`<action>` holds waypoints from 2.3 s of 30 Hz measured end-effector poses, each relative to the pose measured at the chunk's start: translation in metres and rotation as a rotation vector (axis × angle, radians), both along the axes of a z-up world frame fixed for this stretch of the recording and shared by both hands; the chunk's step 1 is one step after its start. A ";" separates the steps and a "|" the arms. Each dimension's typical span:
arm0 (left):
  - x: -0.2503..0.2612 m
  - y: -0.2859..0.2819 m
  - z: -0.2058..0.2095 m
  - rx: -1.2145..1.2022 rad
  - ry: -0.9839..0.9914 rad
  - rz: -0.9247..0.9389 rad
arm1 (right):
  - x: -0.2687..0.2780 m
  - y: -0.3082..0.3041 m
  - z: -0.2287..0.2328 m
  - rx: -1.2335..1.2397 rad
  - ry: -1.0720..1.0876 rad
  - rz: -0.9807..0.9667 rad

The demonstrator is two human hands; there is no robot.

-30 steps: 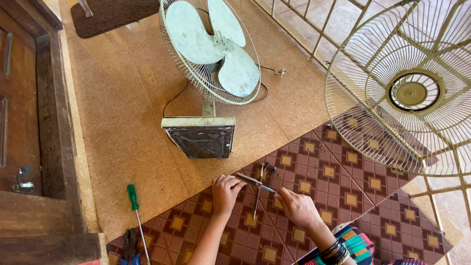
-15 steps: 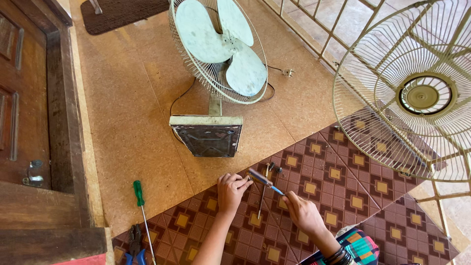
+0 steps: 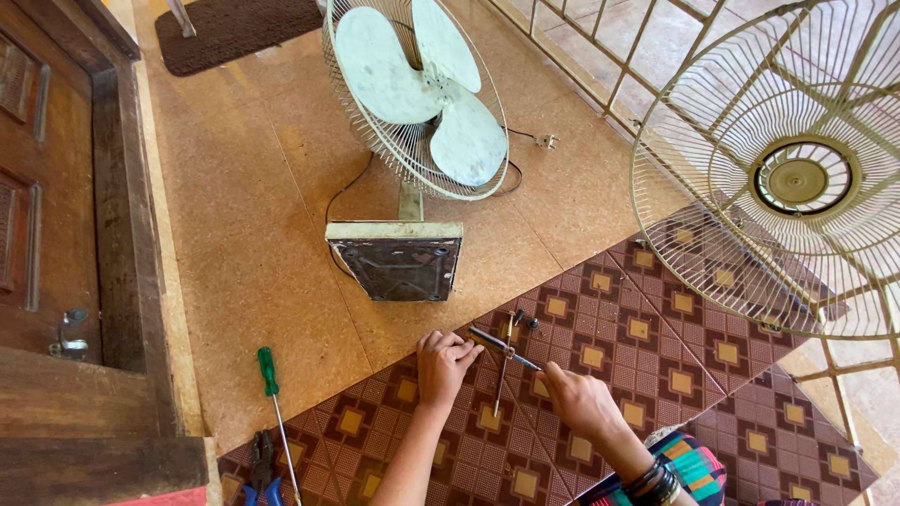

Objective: The person uses a screwdriver to remove screws from the base of a standing fan. They unscrew multiple fasteners, reposition the fan base, and continue removing screws from different sides.

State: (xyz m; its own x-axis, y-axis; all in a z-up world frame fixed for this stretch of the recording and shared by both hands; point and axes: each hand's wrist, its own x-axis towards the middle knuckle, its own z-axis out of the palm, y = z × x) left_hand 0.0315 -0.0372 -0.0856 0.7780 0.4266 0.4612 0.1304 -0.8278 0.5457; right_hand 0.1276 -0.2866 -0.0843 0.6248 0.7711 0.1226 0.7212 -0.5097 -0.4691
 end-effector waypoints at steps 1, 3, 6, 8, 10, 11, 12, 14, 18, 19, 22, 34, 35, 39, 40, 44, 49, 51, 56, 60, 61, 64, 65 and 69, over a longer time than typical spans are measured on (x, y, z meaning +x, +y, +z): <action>0.001 0.001 0.000 -0.007 0.009 -0.003 | 0.001 0.001 0.001 0.034 0.019 -0.022; 0.002 0.002 -0.002 -0.026 0.031 -0.012 | -0.001 0.001 0.002 0.096 0.061 -0.070; 0.003 0.001 -0.007 -0.015 0.033 -0.009 | -0.002 0.003 0.003 0.001 0.079 -0.039; 0.002 -0.001 -0.010 -0.018 0.009 -0.004 | 0.000 0.004 0.006 -0.147 0.057 -0.022; 0.003 0.002 -0.009 -0.013 0.008 -0.010 | 0.001 0.008 0.010 -0.188 0.091 -0.070; 0.002 0.003 -0.009 -0.011 0.019 -0.013 | 0.000 0.009 0.012 -0.160 0.137 -0.122; 0.002 0.004 -0.008 -0.010 0.031 -0.016 | 0.000 0.011 0.014 -0.132 0.183 -0.175; 0.003 0.002 -0.008 0.015 0.022 -0.018 | -0.001 0.010 0.016 -0.116 0.190 -0.135; -0.001 0.000 -0.004 -0.020 0.056 -0.010 | 0.000 0.008 0.017 -0.243 0.028 -0.024; 0.001 0.001 -0.001 -0.006 0.040 -0.016 | 0.001 0.008 0.017 -0.142 0.026 -0.055; 0.000 0.002 0.002 0.015 0.004 -0.027 | -0.003 0.006 0.011 0.046 0.028 -0.080; 0.001 0.000 -0.014 0.009 0.038 -0.019 | -0.009 0.005 -0.011 -0.061 0.036 -0.022; 0.002 0.001 -0.015 0.022 0.042 -0.014 | -0.007 0.006 -0.011 -0.132 0.046 -0.020; 0.002 0.002 -0.013 0.026 0.068 -0.022 | -0.006 0.004 -0.009 -0.125 0.123 -0.118; 0.002 0.002 -0.012 0.004 0.072 -0.013 | -0.004 0.003 -0.007 -0.042 0.088 -0.117; 0.002 -0.001 -0.007 -0.028 0.097 -0.004 | -0.006 0.000 -0.001 0.121 0.067 -0.149; 0.000 -0.001 0.003 -0.022 0.065 -0.013 | -0.004 0.008 0.010 -0.155 0.126 -0.118; -0.001 -0.002 0.006 -0.017 0.030 -0.025 | -0.002 0.009 0.017 -0.134 0.176 -0.170; -0.002 -0.004 0.010 0.010 0.032 -0.026 | -0.003 0.012 0.031 -0.110 0.168 -0.178; -0.003 -0.003 0.003 0.000 0.024 -0.038 | -0.003 0.010 0.038 -0.230 0.127 -0.148; -0.002 -0.001 0.001 -0.002 0.041 -0.038 | -0.001 0.010 0.040 -0.152 0.101 -0.162; -0.001 0.003 -0.008 -0.028 0.072 -0.060 | 0.002 0.008 0.041 -0.043 0.101 -0.203; -0.001 0.005 -0.011 -0.048 0.065 -0.086 | 0.003 0.007 0.041 -0.087 0.150 -0.217; -0.001 0.007 -0.012 -0.062 0.031 -0.083 | 0.006 0.006 0.042 -0.124 0.152 -0.171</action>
